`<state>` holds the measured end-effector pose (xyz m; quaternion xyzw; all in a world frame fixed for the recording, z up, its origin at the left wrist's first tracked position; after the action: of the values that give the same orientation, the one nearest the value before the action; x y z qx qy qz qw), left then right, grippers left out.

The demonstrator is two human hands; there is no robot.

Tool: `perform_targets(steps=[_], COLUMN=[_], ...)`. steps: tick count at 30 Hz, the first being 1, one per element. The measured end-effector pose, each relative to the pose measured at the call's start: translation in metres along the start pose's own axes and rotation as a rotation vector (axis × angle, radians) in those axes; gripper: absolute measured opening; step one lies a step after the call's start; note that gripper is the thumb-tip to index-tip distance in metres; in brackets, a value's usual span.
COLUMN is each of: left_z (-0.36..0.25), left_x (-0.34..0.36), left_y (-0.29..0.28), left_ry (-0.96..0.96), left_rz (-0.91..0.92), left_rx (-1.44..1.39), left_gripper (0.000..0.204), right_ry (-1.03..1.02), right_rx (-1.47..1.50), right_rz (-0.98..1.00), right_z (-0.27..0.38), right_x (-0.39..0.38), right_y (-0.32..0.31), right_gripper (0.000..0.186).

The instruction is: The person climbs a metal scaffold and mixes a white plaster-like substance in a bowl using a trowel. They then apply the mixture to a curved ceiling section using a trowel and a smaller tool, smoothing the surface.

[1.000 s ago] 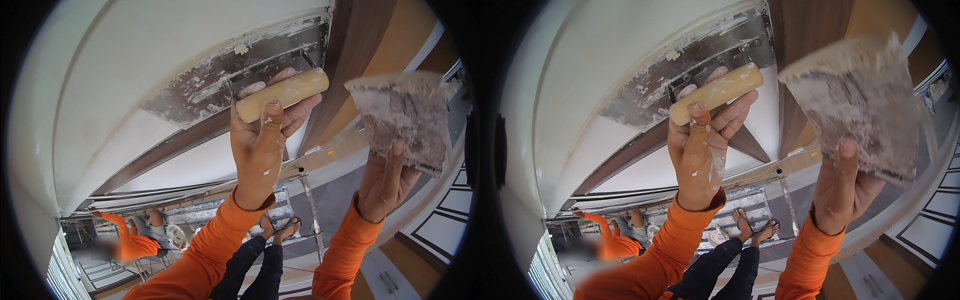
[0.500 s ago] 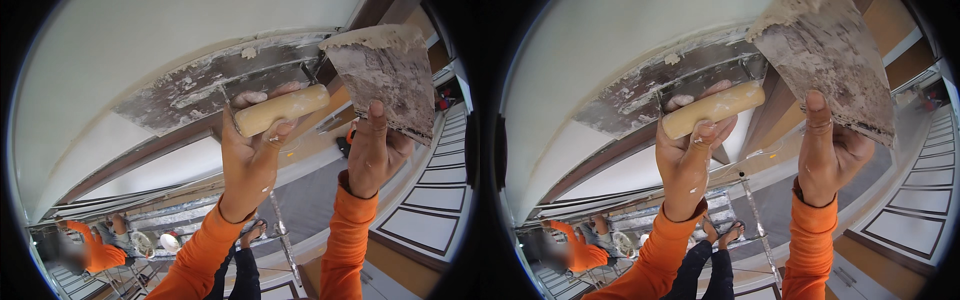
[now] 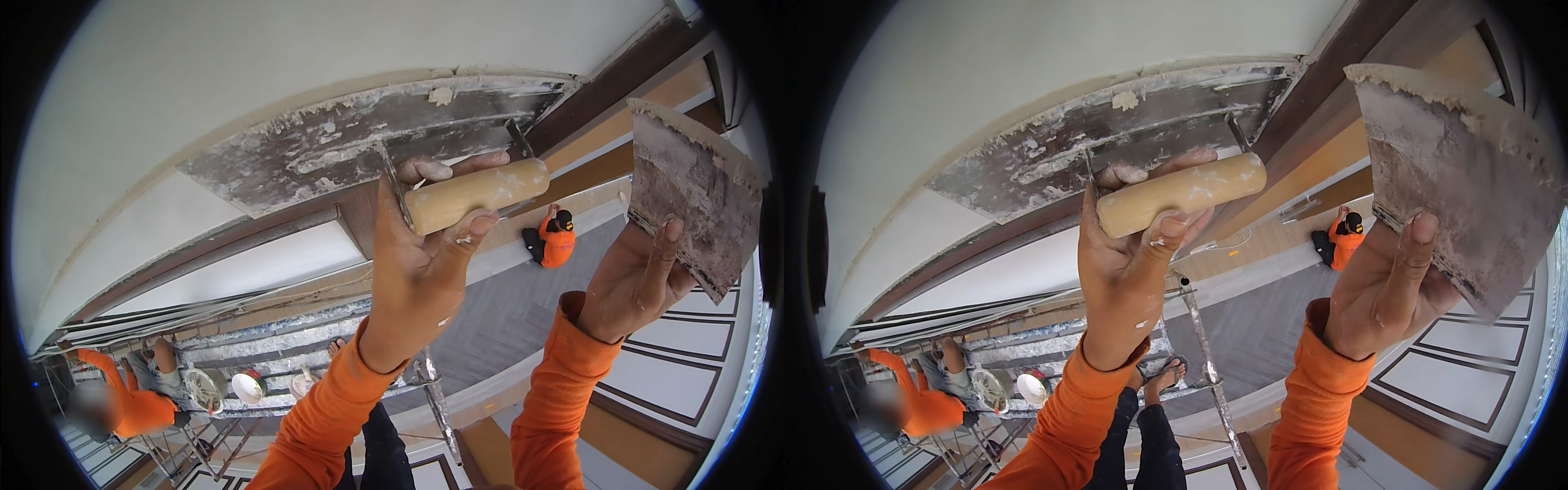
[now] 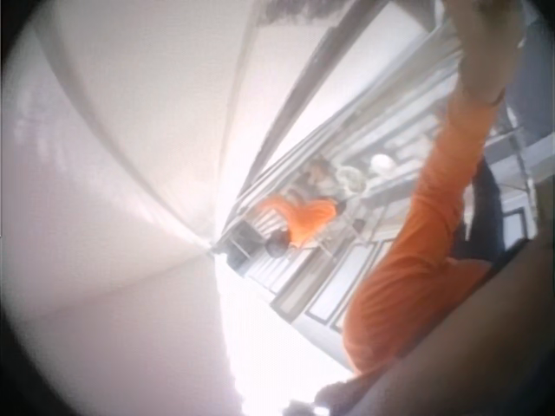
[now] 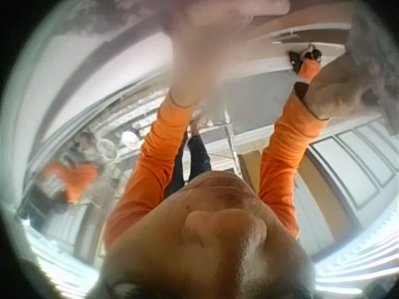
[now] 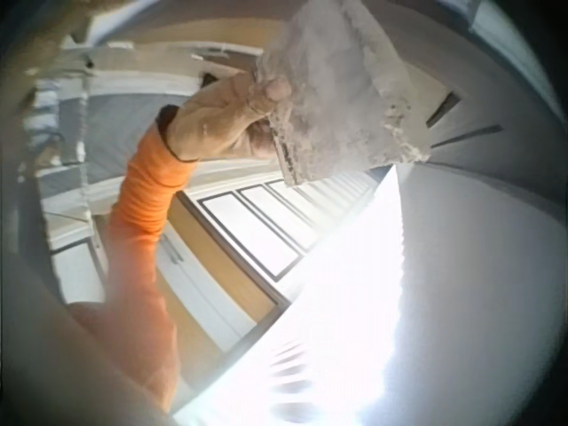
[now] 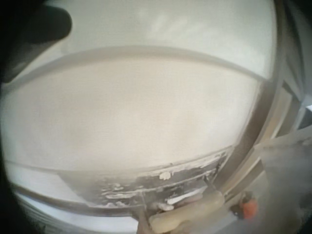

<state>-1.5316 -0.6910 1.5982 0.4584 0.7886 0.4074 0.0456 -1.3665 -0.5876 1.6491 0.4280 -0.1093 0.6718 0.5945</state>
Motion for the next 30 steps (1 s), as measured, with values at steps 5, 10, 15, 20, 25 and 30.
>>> perform_targets(steps=[5,10,15,20,25,30], left_z=[-0.001,-0.002,-0.007,-0.009,-0.009,-0.009], left_x=[0.001,0.003,0.004,0.002,0.003,0.000], left_y=[-0.002,-0.005,-0.006,-0.004,-0.005,-0.006], left_ry=[-0.018,-0.017,-0.002,-0.079,-0.074,-0.033], left_rz=[-0.001,0.042,0.061,0.023,0.008,-0.027], left_rx=[-0.007,0.021,0.102,0.151,0.154,0.127], left_gripper=[0.038,0.039,0.038,0.039,0.040,0.046], right_ry=[0.021,-0.043,-0.193,-0.456,-0.522,-0.527], right_rx=[-0.017,-0.207,-0.595,-0.602,-0.682,-0.825], right_rz=[0.017,0.082,0.278,0.547,0.697,0.716], right_z=[0.000,-0.006,-0.012,-0.012,-0.009,-0.004], right_x=[-0.009,-0.016,-0.015,-0.007,-0.003,-0.002], right_y=[-0.004,-0.003,0.006,0.042,0.053,0.060], right_gripper=[0.053,0.046,0.033,0.030,0.030,0.029])
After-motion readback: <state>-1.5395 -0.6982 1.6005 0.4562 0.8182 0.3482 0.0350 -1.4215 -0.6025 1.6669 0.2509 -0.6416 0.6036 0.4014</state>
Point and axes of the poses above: each hand's wrist, its own x-axis towards the middle knuckle, its own y-axis out of the palm, z = x × y, the point moved 2 cm from there along x, towards the middle knuckle, and after that the axes turned 3 degrees about y, right-handed, at the moved point
